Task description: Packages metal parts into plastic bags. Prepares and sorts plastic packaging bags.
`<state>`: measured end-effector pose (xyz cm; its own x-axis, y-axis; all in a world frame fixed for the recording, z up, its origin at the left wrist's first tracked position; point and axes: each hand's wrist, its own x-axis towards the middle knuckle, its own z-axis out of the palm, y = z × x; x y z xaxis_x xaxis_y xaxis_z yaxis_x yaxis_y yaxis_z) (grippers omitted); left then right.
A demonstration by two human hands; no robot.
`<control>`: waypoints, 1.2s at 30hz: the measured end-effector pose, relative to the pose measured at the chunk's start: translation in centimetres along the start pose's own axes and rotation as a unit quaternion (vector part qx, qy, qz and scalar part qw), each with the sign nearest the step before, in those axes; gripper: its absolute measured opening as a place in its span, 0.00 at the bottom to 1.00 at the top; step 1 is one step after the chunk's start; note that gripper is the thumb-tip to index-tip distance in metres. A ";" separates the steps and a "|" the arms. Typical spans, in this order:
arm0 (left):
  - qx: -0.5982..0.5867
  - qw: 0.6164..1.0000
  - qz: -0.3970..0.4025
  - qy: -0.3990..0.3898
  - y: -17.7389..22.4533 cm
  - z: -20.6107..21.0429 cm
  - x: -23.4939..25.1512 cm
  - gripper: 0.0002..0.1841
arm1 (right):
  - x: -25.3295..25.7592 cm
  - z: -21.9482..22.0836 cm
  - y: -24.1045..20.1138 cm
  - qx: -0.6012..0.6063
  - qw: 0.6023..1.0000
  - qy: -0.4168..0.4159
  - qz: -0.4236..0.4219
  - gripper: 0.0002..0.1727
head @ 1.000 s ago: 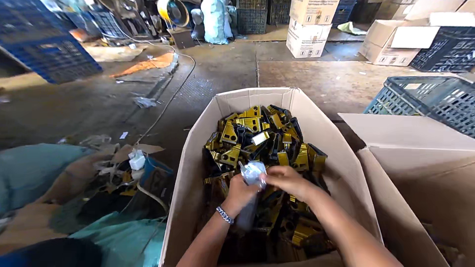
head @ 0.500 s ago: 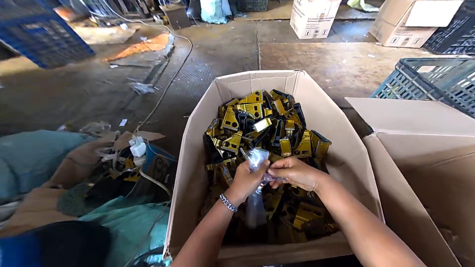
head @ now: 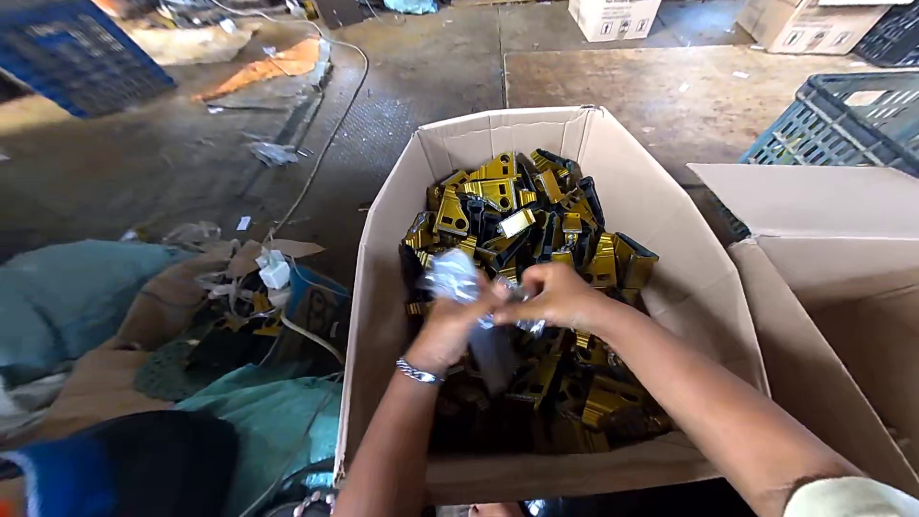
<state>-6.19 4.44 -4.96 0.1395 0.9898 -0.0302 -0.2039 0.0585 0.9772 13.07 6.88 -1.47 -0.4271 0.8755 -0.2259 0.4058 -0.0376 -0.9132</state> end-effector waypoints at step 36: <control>0.112 0.993 0.024 0.035 -1.2 1.9 -0.2 0.07 | -6.9 -5.2 2.3 0.074 0.978 0.090 -0.173 0.28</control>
<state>-4.11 3.92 -5.70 0.0645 0.9979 0.0112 0.0130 -0.0121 0.9998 21.14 3.26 -0.26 -0.3647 0.9178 0.1572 0.1352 0.2192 -0.9663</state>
